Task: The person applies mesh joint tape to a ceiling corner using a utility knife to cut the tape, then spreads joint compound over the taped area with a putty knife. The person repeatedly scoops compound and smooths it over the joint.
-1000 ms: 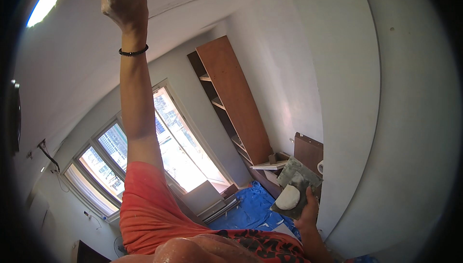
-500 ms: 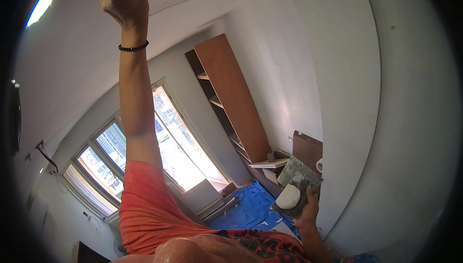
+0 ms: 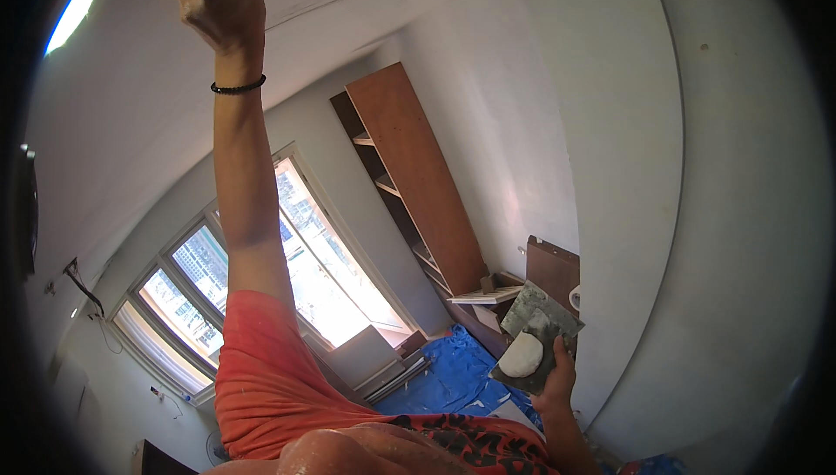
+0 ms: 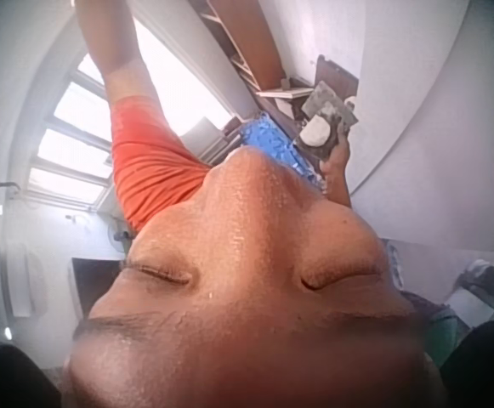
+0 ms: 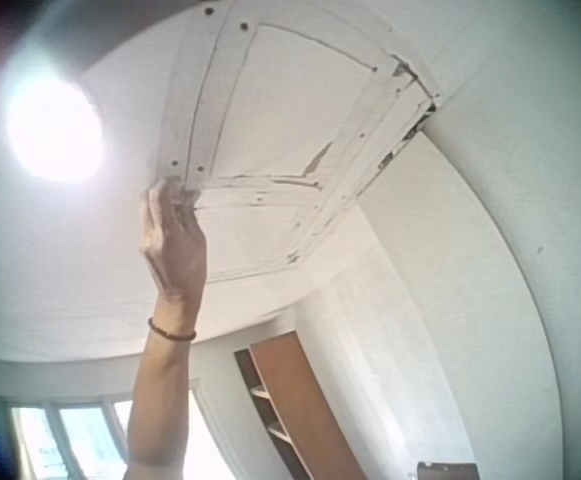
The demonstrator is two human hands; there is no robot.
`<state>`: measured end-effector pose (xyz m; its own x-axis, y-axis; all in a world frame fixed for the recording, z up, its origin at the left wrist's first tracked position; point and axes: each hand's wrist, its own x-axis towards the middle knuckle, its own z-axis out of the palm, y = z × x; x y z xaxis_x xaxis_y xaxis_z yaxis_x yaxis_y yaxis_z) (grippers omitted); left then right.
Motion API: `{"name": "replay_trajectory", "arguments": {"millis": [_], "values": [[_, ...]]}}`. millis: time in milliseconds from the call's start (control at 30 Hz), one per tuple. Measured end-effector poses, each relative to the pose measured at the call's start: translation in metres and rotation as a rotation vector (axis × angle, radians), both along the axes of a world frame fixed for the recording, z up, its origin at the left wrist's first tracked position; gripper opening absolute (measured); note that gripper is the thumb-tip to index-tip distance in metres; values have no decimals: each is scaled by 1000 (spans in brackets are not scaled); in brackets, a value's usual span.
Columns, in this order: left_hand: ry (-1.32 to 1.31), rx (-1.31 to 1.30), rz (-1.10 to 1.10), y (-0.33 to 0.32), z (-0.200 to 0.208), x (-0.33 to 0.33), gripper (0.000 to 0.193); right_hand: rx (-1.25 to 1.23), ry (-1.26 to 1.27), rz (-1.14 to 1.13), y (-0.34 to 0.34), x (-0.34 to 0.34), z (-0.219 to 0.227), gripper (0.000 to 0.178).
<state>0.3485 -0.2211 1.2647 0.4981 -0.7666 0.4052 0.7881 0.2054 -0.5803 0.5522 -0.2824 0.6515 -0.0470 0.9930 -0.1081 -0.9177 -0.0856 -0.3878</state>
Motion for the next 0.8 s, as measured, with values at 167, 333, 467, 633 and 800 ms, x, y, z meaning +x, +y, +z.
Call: {"name": "replay_trajectory", "arguments": {"millis": [167,333,467,633,800], "values": [[5,61,-126,2,9,0,20,13,6,-8,-2,-1,3,45],[-438,-213,12,-24,-23,21,13,2,-12,-31,1,3,2,45],[-150,377,206,-20,1,-8,13,12,-13,-21,1,-1,1,47],[93,-351,-878,-2,-8,6,15,1,-18,-13,4,1,-2,48],[-77,247,222,-6,3,-25,17,23,-11,-33,3,-2,-4,48]]}}
